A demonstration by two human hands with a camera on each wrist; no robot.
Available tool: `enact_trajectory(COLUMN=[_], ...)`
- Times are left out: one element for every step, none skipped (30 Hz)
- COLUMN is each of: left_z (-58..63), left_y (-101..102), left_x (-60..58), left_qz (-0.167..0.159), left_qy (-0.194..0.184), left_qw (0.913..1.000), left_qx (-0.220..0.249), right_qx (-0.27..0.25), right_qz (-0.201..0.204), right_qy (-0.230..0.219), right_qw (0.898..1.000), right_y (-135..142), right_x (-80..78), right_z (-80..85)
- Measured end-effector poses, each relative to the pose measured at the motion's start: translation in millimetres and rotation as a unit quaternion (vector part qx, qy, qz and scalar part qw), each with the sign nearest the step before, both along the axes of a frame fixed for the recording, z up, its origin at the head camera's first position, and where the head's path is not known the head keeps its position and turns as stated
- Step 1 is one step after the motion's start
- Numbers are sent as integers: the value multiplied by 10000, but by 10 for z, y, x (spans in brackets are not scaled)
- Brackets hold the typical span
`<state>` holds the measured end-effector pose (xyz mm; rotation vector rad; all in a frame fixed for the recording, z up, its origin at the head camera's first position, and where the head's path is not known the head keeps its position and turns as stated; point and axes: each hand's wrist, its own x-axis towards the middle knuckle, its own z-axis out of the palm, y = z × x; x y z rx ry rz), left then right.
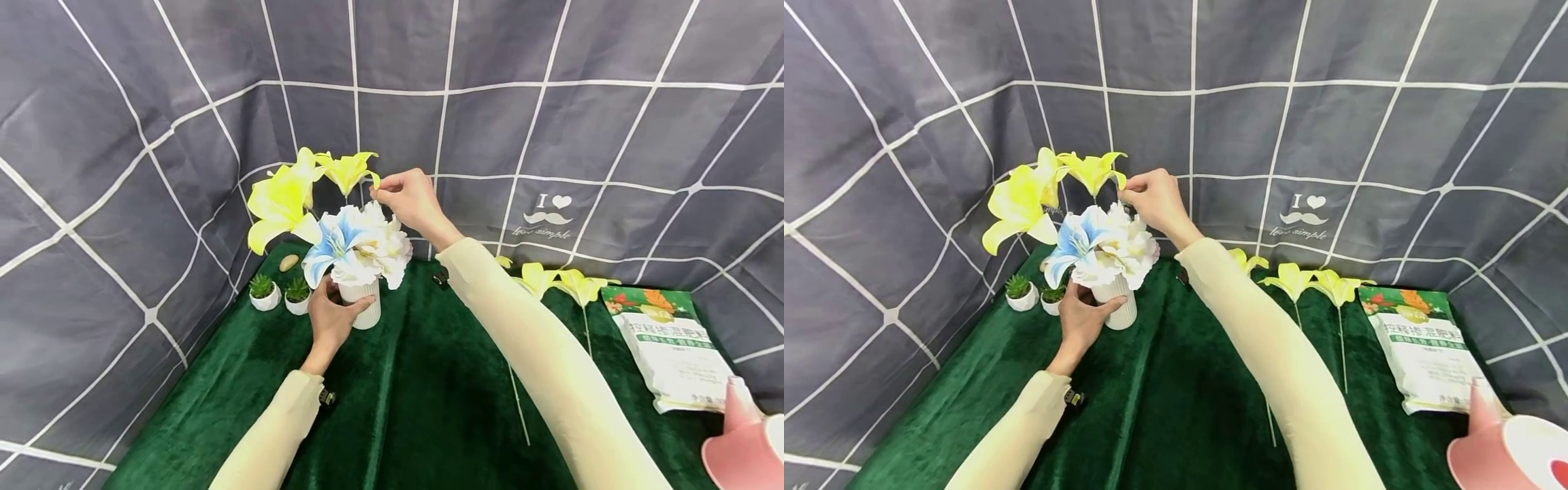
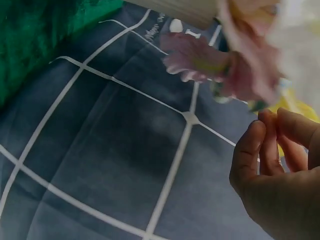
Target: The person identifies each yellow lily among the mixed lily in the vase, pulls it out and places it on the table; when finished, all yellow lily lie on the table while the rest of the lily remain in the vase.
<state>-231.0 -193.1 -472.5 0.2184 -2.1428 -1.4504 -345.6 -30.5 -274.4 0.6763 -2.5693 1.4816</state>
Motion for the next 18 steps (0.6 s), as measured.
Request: enact_trajectory(left_z=[-5,-9,-12,-16,-19,-22,-22,-21,-20,-18,-15,-11,-7,-4,-1,2,2,2], left_y=[2,2,2,-3,-9,-16,-17,-18,-20,-21,-23,-24,-24,-24,-24,-23,-22,-23], left_x=[-1,-3,-5,-7,-9,-9,-13,-16,-18,-19,-18,-18,-16,-13,-11,-7,-4,-1], left_qz=[18,28,34,37,42,41,38,33,33,35,37,40,41,37,24,17,7,-5], left_qy=[3,-1,-11,-19,-41,-53,-64,-65,-78,-68,-66,-60,-59,-63,-75,-86,-120,-143], left_qw=[10000,10000,10000,10000,9999,10000,9999,10000,9999,10000,10000,10000,10000,10000,10000,10000,9999,9999], left_qx=[-17,-38,-61,-71,-83,-73,-71,-60,-56,-45,-45,-42,-39,-30,-15,7,25,56], right_qx=[7,-11,-39,-73,-92,-136,-177,-210,-195,-166,-116,-102,-38,22,97,136,143,142], right_qz=[26,79,146,210,274,363,457,566,654,737,819,917,991,1058,1100,1148,1205,1248], right_qy=[-80,-171,-260,-362,-459,-577,-680,-772,-842,-894,-913,-945,-937,-926,-905,-897,-902,-905], right_qw=[10000,9998,9995,9991,9985,9976,9965,9952,9941,9931,9924,9912,9906,9901,9898,9892,9885,9879], right_y=[-43,-85,-123,-160,-192,-221,-240,-255,-265,-274,-282,-288,-290,-291,-290,-289,-287,-285], right_x=[-30,-58,-81,-102,-119,-134,-148,-158,-165,-175,-182,-188,-193,-198,-201,-205,-209,-214], right_z=[-14,-29,-43,-55,-69,-82,-92,-100,-106,-113,-121,-129,-136,-143,-150,-158,-165,-172])
